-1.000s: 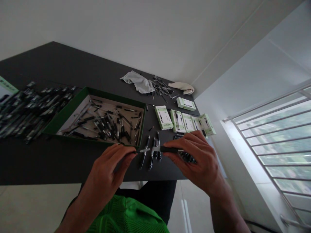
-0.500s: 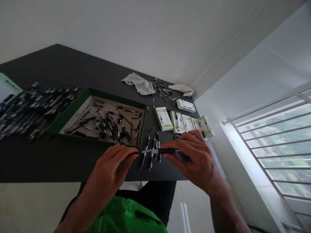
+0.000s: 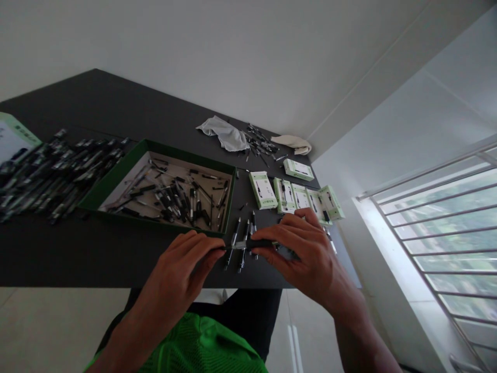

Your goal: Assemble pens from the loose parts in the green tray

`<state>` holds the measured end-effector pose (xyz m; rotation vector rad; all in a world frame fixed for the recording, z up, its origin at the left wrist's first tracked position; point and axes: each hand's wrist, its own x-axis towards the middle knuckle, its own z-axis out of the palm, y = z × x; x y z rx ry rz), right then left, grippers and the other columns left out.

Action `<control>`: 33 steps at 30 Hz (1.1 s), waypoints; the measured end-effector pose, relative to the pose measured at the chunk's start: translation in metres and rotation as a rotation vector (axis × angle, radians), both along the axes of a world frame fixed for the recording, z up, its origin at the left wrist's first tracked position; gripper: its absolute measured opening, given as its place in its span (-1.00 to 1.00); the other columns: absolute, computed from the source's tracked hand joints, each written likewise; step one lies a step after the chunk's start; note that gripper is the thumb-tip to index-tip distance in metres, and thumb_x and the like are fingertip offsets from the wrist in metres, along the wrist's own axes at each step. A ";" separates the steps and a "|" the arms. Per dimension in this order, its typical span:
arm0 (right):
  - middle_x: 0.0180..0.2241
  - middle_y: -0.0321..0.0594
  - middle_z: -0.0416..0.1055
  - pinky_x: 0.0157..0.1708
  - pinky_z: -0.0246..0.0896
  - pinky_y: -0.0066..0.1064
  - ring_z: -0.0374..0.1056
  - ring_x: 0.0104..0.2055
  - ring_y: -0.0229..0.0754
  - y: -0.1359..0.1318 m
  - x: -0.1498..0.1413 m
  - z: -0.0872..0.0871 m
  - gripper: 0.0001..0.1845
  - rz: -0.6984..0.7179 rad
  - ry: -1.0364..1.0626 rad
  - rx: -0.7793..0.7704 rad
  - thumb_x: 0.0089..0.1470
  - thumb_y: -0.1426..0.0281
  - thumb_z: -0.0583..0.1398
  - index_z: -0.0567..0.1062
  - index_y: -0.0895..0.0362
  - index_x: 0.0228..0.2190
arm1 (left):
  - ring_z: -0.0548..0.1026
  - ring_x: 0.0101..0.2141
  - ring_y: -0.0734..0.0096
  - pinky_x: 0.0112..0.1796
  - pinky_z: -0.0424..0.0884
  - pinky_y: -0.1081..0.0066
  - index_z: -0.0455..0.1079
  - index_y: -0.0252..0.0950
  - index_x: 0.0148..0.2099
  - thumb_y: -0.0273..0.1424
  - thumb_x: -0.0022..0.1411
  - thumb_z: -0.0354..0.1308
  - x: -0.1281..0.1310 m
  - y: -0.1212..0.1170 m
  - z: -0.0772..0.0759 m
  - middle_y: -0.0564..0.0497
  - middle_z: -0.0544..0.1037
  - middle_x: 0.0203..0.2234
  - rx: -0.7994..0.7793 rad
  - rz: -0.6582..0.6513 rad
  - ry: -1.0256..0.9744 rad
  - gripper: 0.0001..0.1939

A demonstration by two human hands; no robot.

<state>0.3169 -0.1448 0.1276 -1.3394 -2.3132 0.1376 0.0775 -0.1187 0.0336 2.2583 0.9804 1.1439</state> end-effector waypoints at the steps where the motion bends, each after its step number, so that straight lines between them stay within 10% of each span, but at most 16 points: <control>1: -0.31 -0.41 0.63 -0.08 0.04 -0.26 0.39 -0.32 -0.23 0.001 -0.001 -0.001 -0.89 0.008 0.003 -0.007 0.32 0.31 0.34 0.60 0.05 -0.14 | 0.59 -0.26 0.39 -0.20 0.47 0.43 0.48 -0.19 -0.04 -0.34 0.55 0.09 0.000 0.000 0.000 0.08 0.64 -0.29 -0.004 0.001 0.000 -0.85; 16: -0.34 -0.35 0.64 -0.12 0.03 -0.27 0.37 -0.34 -0.23 0.006 -0.018 -0.029 -0.85 0.058 0.082 -0.026 0.34 0.28 0.32 0.62 0.08 -0.13 | 0.61 -0.27 0.37 -0.21 0.56 0.43 0.52 -0.27 0.11 -0.30 0.56 0.06 0.006 -0.001 0.000 0.01 0.66 -0.30 -0.032 -0.063 -0.029 -0.72; 21: -0.58 -0.34 0.43 -0.20 0.01 -0.24 0.25 -0.48 -0.26 0.003 -0.018 -0.032 -0.49 0.040 0.051 -0.054 0.48 0.17 0.12 0.56 0.13 -0.47 | 0.59 -0.29 0.41 -0.22 0.52 0.45 0.53 -0.29 0.05 -0.33 0.56 0.05 0.009 0.000 0.002 0.06 0.65 -0.33 0.018 -0.106 0.004 -0.75; 27: -0.22 -0.23 0.62 -0.22 0.27 -0.38 0.45 -0.27 -0.24 -0.013 -0.008 -0.034 -0.79 0.011 0.244 -0.188 0.38 0.30 0.24 0.53 0.13 -0.02 | 0.58 -0.24 0.38 -0.16 0.51 0.42 0.51 -0.26 0.09 -0.30 0.56 0.06 0.010 0.000 -0.004 0.04 0.65 -0.28 0.006 -0.113 0.009 -0.75; 31: -0.61 -0.31 0.40 -0.40 0.16 -0.38 0.28 -0.49 -0.23 -0.022 -0.001 -0.039 -0.49 -0.095 0.194 -0.155 0.50 0.21 0.06 0.51 0.10 -0.48 | 0.58 -0.24 0.35 -0.18 0.53 0.40 0.53 -0.22 0.10 -0.24 0.55 0.08 0.011 0.000 -0.008 0.04 0.66 -0.29 -0.046 -0.127 0.008 -0.72; 33: -0.54 -0.29 0.46 -0.39 0.20 -0.38 0.30 -0.49 -0.25 -0.025 0.000 -0.041 -0.49 -0.089 0.209 -0.185 0.50 0.14 0.03 0.56 0.13 -0.38 | 0.59 -0.24 0.34 -0.19 0.54 0.40 0.54 -0.23 0.09 -0.25 0.54 0.09 0.014 0.001 -0.009 0.03 0.66 -0.30 -0.056 -0.128 0.012 -0.73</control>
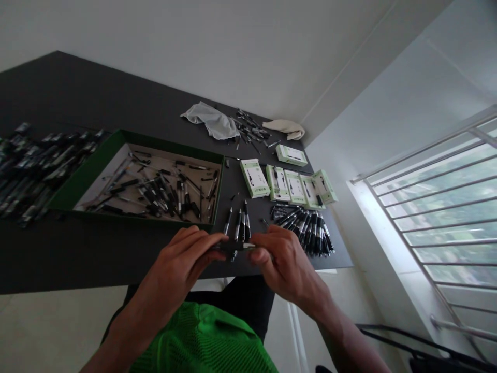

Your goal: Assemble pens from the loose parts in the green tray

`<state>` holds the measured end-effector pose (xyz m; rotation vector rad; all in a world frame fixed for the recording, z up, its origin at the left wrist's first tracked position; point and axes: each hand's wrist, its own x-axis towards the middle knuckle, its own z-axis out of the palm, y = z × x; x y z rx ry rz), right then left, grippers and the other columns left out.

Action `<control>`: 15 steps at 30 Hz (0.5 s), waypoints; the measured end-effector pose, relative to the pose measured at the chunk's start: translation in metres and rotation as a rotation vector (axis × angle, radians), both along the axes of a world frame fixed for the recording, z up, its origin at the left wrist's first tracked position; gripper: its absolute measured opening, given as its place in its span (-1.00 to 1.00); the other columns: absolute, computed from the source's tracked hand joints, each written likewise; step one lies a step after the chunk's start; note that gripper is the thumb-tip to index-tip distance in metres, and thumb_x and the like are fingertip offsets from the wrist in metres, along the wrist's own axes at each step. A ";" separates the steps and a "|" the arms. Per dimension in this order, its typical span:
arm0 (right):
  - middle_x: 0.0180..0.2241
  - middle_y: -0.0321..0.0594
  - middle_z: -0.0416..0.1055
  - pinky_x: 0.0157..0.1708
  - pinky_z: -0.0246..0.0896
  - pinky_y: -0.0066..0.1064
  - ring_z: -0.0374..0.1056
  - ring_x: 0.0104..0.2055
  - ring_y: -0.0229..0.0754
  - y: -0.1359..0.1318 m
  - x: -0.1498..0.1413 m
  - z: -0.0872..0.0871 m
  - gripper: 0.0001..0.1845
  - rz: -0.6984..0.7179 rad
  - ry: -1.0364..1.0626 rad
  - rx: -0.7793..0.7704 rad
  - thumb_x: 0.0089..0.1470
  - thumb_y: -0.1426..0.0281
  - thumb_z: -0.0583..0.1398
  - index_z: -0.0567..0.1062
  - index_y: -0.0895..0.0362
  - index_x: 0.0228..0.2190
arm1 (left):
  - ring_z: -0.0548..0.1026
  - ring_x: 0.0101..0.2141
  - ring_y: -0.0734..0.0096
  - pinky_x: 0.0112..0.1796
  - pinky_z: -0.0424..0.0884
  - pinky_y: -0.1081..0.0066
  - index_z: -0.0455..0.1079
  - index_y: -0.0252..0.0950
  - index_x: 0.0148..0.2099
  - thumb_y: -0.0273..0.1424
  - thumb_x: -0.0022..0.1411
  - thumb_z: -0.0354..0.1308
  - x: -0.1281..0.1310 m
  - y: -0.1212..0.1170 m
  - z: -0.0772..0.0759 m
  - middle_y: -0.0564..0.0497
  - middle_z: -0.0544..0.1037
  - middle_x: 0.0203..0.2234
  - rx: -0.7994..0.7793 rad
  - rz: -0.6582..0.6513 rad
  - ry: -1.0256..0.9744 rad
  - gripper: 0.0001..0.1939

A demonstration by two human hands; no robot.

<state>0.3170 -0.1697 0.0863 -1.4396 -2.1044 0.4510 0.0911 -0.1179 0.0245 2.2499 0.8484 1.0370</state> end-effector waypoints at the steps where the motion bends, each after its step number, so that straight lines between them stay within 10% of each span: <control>1: -0.44 -0.28 0.54 -0.36 0.24 -0.40 0.36 -0.46 -0.27 -0.001 0.000 -0.001 -0.58 0.010 0.030 -0.011 0.48 0.14 0.07 0.59 0.14 -0.22 | 0.59 -0.24 0.34 -0.18 0.55 0.40 0.55 -0.23 0.09 -0.27 0.54 0.10 0.001 0.000 0.000 0.02 0.67 -0.29 -0.003 -0.005 0.007 -0.74; 3: -0.30 -0.27 0.60 -0.36 0.26 -0.47 0.43 -0.43 -0.32 -0.004 0.001 -0.003 -0.68 0.001 0.067 -0.014 0.42 0.18 0.18 0.55 0.13 -0.02 | 0.59 -0.23 0.32 -0.16 0.56 0.37 0.54 -0.23 0.10 -0.30 0.54 0.10 0.004 0.000 -0.001 0.02 0.68 -0.29 -0.006 -0.027 0.020 -0.75; 8: -0.64 -0.30 0.37 -0.50 0.04 -0.41 0.26 -0.60 -0.32 -0.008 0.005 -0.006 -0.41 -0.103 -0.026 -0.042 0.50 0.17 0.02 0.48 0.13 -0.53 | 0.57 -0.22 0.29 -0.13 0.55 0.33 0.54 -0.22 0.11 -0.29 0.54 0.10 0.011 -0.003 0.000 0.01 0.68 -0.28 -0.011 -0.057 0.030 -0.75; 12: -0.38 -0.26 0.56 -0.42 0.16 -0.46 0.39 -0.46 -0.30 -0.012 0.007 -0.006 -0.76 -0.037 0.037 -0.084 0.37 0.23 0.20 0.53 0.16 -0.15 | 0.57 -0.25 0.32 -0.16 0.53 0.36 0.54 -0.23 0.07 -0.29 0.53 0.11 0.015 -0.004 0.003 0.03 0.68 -0.30 0.024 -0.061 0.035 -0.76; 15: -0.61 -0.38 0.34 -0.51 -0.05 -0.39 0.17 -0.61 -0.35 -0.017 0.007 -0.009 -0.64 -0.062 -0.025 0.071 0.41 0.37 0.12 0.45 0.12 -0.47 | 0.58 -0.27 0.32 -0.17 0.54 0.36 0.56 -0.22 0.06 -0.30 0.53 0.11 0.018 -0.005 0.004 0.03 0.69 -0.28 0.045 -0.108 0.060 -0.77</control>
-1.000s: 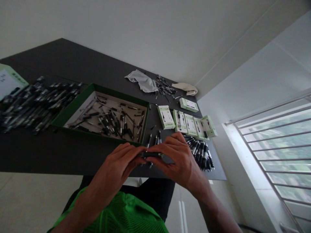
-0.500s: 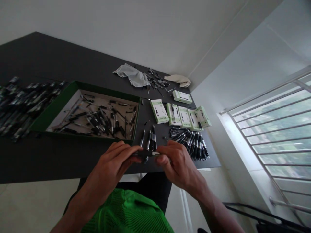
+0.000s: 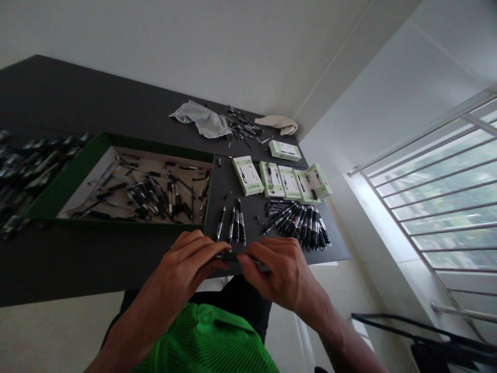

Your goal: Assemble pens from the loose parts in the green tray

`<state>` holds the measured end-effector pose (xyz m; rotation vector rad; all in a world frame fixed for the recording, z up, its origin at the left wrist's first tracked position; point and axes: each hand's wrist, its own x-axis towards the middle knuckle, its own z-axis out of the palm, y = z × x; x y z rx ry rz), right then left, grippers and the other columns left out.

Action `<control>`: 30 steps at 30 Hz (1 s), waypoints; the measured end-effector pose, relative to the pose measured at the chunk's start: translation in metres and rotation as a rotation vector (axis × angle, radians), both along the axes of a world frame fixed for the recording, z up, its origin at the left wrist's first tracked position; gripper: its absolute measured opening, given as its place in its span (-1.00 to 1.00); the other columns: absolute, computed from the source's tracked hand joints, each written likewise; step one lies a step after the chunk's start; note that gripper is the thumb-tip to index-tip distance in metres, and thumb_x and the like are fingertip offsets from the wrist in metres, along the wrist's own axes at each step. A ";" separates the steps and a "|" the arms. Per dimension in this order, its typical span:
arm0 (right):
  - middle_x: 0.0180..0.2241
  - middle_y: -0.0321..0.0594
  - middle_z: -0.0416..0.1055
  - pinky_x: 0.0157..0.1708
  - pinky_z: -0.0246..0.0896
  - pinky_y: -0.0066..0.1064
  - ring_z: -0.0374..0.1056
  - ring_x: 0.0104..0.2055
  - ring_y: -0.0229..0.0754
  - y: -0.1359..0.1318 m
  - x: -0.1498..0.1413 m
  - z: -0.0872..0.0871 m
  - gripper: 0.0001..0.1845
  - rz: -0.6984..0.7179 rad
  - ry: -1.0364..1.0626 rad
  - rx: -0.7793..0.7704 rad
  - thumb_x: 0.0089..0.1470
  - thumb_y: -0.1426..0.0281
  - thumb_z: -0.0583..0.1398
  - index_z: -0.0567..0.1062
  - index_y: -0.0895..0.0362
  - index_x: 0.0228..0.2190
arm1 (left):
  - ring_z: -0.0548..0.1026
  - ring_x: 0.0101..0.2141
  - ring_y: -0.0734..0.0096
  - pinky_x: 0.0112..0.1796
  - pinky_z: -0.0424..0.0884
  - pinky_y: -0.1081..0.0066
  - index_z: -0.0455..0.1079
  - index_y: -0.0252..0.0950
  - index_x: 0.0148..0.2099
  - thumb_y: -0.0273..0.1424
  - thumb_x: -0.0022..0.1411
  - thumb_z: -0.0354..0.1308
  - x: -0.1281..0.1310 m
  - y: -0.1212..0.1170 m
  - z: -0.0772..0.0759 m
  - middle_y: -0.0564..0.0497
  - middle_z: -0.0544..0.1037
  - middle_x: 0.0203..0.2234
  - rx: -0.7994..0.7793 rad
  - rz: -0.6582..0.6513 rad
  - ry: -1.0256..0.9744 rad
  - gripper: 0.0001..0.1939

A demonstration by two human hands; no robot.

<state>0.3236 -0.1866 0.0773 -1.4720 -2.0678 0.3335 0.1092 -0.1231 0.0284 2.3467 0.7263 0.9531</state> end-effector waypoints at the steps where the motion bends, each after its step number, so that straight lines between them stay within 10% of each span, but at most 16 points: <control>1: -0.66 -0.39 0.23 -0.51 -0.12 -0.35 0.09 -0.64 -0.35 -0.002 0.000 -0.001 -0.51 -0.012 -0.010 0.029 0.45 0.38 0.05 0.36 0.10 -0.58 | 0.59 -0.26 0.31 -0.16 0.54 0.35 0.56 -0.21 0.06 -0.31 0.53 0.11 0.001 0.000 0.000 0.03 0.70 -0.27 0.004 -0.015 0.014 -0.77; 23: -0.63 -0.44 0.11 -0.55 -0.09 -0.43 0.05 -0.61 -0.37 -0.032 0.011 -0.026 -0.57 -0.232 0.234 0.033 0.33 0.34 0.13 0.20 0.07 -0.58 | 0.62 -0.24 0.36 -0.15 0.59 0.46 0.57 -0.21 0.02 -0.34 0.53 0.10 0.050 -0.017 -0.010 0.01 0.70 -0.26 -0.069 -0.131 -0.098 -0.79; 30: -0.68 -0.44 0.01 -0.56 -0.18 -0.39 -0.05 -0.61 -0.36 0.012 0.087 -0.019 -0.45 -0.594 0.171 -0.187 0.32 0.13 0.11 0.15 0.06 -0.65 | 0.23 0.41 0.04 0.32 0.33 0.02 -0.07 -0.19 0.56 -0.23 0.57 0.00 0.076 -0.031 -0.018 -0.26 0.27 0.42 -0.156 0.055 -0.007 -0.36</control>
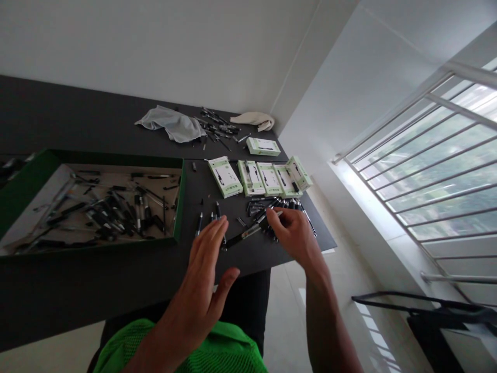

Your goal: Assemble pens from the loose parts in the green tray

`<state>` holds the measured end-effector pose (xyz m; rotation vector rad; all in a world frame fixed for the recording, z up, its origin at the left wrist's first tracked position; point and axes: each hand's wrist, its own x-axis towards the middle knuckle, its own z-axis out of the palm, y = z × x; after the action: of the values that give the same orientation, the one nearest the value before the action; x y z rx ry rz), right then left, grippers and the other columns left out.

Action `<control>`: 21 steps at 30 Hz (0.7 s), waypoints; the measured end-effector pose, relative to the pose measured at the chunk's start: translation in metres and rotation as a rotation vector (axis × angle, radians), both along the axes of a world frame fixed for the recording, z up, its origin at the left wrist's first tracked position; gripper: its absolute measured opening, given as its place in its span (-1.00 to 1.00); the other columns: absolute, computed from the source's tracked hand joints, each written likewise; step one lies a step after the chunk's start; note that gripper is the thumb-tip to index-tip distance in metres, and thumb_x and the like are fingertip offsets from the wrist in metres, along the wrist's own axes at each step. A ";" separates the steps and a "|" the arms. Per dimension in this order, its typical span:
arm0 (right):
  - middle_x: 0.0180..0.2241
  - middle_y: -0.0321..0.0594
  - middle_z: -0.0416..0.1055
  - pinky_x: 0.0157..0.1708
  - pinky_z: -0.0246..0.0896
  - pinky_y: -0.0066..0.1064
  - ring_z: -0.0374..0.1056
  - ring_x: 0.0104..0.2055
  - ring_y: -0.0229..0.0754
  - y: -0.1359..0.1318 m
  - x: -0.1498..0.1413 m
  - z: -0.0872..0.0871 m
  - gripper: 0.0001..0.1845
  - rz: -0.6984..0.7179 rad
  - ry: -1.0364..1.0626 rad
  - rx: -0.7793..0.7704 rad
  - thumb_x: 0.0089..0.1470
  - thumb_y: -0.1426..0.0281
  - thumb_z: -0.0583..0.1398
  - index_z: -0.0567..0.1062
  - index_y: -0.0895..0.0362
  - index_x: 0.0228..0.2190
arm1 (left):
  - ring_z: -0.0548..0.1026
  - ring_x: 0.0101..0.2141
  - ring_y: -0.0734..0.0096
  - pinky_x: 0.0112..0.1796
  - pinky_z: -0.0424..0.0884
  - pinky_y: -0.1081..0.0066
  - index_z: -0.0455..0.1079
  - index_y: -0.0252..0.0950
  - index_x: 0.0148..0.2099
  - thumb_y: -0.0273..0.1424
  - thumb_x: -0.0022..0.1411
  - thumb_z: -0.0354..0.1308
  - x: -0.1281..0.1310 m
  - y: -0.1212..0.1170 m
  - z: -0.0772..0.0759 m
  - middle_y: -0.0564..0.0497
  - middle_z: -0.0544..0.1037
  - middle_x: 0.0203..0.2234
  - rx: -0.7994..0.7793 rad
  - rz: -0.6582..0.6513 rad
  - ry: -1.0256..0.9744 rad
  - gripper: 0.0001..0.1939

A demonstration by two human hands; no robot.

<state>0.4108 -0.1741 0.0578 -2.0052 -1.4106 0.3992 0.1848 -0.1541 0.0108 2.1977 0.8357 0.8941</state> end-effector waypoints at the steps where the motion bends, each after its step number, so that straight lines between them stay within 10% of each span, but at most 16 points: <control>1: -0.68 -0.44 0.01 -0.54 -0.19 -0.37 -0.05 -0.60 -0.36 0.012 0.011 0.000 -0.42 0.009 -0.078 -0.109 0.31 0.13 0.13 0.14 0.06 -0.68 | 0.21 0.42 0.06 0.33 0.31 0.03 -0.10 -0.17 0.56 -0.26 0.57 -0.02 -0.002 0.000 0.000 -0.25 0.24 0.43 -0.010 0.031 -0.010 -0.36; 9: -0.57 -0.21 0.49 -0.38 0.17 -0.42 0.45 -0.43 -0.17 0.096 0.018 -0.042 -0.51 0.190 -0.271 -0.551 0.17 0.02 0.34 0.59 0.12 -0.60 | 0.38 0.20 0.15 0.21 0.38 0.17 0.08 -0.17 0.47 -0.46 0.48 0.07 -0.019 0.003 0.001 -0.14 0.43 0.21 0.023 0.165 -0.176 -0.41; 14: -0.13 0.02 0.64 -0.02 0.37 -0.26 0.56 -0.05 -0.04 0.103 0.080 -0.040 -0.35 -0.117 -0.374 -0.478 0.48 0.00 -0.04 0.69 0.16 -0.16 | 0.46 0.06 0.29 0.11 0.40 0.34 0.32 -0.15 0.23 -0.63 0.39 0.06 -0.027 -0.007 0.004 -0.02 0.49 -0.02 0.016 0.143 -0.344 -0.55; 21: 0.12 -0.07 0.48 0.04 0.49 -0.04 0.49 0.06 -0.02 0.113 0.173 -0.044 -0.59 -0.416 -0.473 -0.470 0.35 0.21 0.28 0.49 0.14 0.12 | 0.47 -0.02 0.38 0.06 0.43 0.46 0.32 -0.17 0.19 -0.64 0.39 0.04 -0.022 -0.005 0.002 0.01 0.49 -0.10 0.004 0.103 -0.369 -0.58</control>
<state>0.5836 -0.0615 0.0139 -2.8478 -1.1748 0.0675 0.1628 -0.1595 0.0124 1.9202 0.7689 1.3024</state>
